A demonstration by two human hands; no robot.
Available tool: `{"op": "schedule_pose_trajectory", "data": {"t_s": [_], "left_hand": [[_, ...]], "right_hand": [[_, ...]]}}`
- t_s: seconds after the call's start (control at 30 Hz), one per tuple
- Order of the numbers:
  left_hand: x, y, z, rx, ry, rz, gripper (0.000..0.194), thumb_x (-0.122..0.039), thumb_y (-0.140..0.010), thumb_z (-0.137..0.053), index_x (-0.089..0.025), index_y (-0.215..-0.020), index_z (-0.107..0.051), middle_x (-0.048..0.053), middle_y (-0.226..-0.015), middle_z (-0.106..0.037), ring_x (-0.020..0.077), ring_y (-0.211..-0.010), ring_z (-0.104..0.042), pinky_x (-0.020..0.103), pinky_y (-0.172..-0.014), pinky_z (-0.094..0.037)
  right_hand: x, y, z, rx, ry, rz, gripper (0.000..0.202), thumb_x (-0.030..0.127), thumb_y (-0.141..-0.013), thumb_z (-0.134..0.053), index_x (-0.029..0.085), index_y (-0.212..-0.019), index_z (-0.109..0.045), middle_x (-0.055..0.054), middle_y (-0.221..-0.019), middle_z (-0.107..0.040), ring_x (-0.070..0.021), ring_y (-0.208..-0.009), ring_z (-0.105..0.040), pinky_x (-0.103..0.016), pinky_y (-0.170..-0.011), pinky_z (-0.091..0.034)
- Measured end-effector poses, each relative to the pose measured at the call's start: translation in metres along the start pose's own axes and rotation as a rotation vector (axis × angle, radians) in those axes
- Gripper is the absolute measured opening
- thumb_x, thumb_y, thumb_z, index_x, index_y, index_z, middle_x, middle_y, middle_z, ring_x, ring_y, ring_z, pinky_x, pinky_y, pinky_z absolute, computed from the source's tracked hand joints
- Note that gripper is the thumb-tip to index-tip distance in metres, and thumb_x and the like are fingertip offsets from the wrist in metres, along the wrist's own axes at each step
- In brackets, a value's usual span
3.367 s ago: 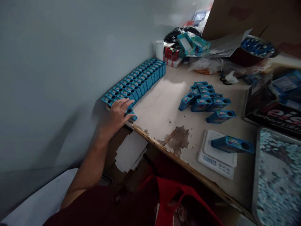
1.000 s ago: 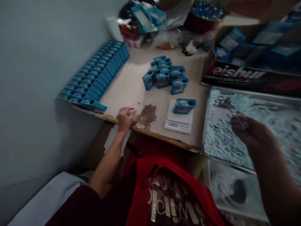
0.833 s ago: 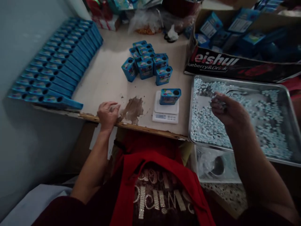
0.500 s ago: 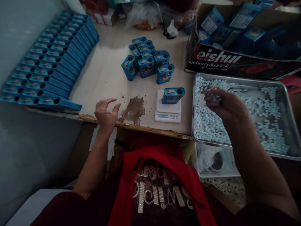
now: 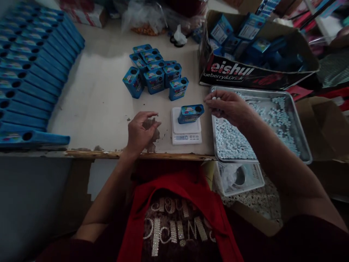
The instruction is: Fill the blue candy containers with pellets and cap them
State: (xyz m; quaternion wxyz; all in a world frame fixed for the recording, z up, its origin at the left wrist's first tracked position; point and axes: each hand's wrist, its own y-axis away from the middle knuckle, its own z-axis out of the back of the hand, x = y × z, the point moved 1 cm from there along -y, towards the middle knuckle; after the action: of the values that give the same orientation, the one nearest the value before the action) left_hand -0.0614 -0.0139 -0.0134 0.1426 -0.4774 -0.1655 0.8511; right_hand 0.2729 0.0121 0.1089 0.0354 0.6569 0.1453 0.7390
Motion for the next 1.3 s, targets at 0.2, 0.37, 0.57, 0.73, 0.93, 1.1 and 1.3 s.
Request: {"op": "schedule_pose_trajectory", "data": {"t_s": [0.2, 0.37, 0.57, 0.73, 0.93, 1.1, 1.3], "left_hand": [[0.017, 0.011, 0.016, 0.0, -0.036, 0.102, 0.031, -0.033, -0.094, -0.085, -0.024, -0.123, -0.083, 0.008, -0.125, -0.085, 0.0284, -0.119, -0.08, 0.046, -0.113, -0.065], [0.031, 0.013, 0.028, 0.022, -0.036, 0.165, 0.038, -0.034, -0.093, -0.087, -0.025, -0.13, -0.082, 0.008, -0.127, -0.083, 0.028, -0.118, -0.08, 0.048, -0.112, -0.066], [0.03, 0.002, 0.026, 0.049, -0.023, 0.172, 0.044, -0.03, -0.09, -0.091, -0.026, -0.133, -0.08, 0.007, -0.128, -0.081, 0.0266, -0.113, -0.079, 0.049, -0.111, -0.067], [0.025, -0.005, 0.022, 0.065, -0.004, 0.166, 0.042, -0.027, -0.09, -0.091, -0.026, -0.131, -0.081, 0.007, -0.124, -0.081, 0.0272, -0.115, -0.079, 0.05, -0.112, -0.066], [0.018, -0.01, 0.017, 0.101, 0.042, 0.252, 0.037, -0.027, -0.09, -0.091, -0.025, -0.126, -0.081, 0.006, -0.126, -0.083, 0.0255, -0.116, -0.08, 0.046, -0.113, -0.067], [-0.002, -0.021, 0.0, 0.137, 0.106, 0.197, 0.042, -0.034, -0.09, -0.093, -0.024, -0.129, -0.081, 0.007, -0.13, -0.084, 0.0266, -0.118, -0.08, 0.046, -0.112, -0.068], [-0.033, -0.032, -0.023, 0.207, 0.102, 0.12, 0.054, -0.053, -0.095, -0.092, -0.026, -0.138, -0.076, 0.01, -0.14, -0.081, 0.0305, -0.129, -0.078, 0.051, -0.115, -0.066]], "right_hand": [[0.006, -0.012, -0.009, 0.064, 0.485, 0.155, 0.018, 0.031, -0.085, -0.093, 0.02, -0.094, -0.083, 0.001, -0.07, -0.063, -0.0152, -0.068, -0.052, -0.03, -0.062, -0.035], [0.005, -0.014, -0.005, 0.066, 0.655, 0.224, 0.021, 0.029, -0.078, -0.096, 0.022, -0.096, -0.088, 0.0, -0.081, -0.071, -0.018, -0.079, -0.059, -0.033, -0.073, -0.041], [0.0, -0.012, -0.005, 0.029, 0.283, 0.016, 0.017, 0.03, -0.088, -0.096, 0.02, -0.087, -0.082, 0.004, -0.063, -0.055, -0.0103, -0.059, -0.041, -0.027, -0.055, -0.028], [0.004, -0.001, 0.022, -0.274, -0.297, -0.15, 0.021, 0.011, -0.102, -0.079, 0.018, -0.084, -0.07, 0.006, -0.071, -0.051, -0.0032, -0.054, -0.032, -0.014, -0.046, -0.018], [-0.036, 0.031, 0.082, -0.836, -0.608, -0.28, 0.04, -0.005, -0.109, -0.042, 0.016, -0.08, -0.061, 0.001, -0.081, -0.051, -0.0042, -0.06, -0.051, -0.009, -0.048, -0.034], [-0.083, 0.052, 0.111, -0.634, -0.584, -0.401, 0.034, -0.008, -0.097, -0.049, 0.019, -0.085, -0.066, 0.003, -0.079, -0.045, -0.0037, -0.055, -0.033, -0.01, -0.045, -0.024], [-0.09, 0.048, 0.093, -0.34, -0.408, -0.278, 0.017, 0.018, -0.082, -0.093, 0.019, -0.092, -0.08, 0.0, -0.075, -0.052, -0.0054, -0.058, -0.029, -0.027, -0.047, -0.012]]}}
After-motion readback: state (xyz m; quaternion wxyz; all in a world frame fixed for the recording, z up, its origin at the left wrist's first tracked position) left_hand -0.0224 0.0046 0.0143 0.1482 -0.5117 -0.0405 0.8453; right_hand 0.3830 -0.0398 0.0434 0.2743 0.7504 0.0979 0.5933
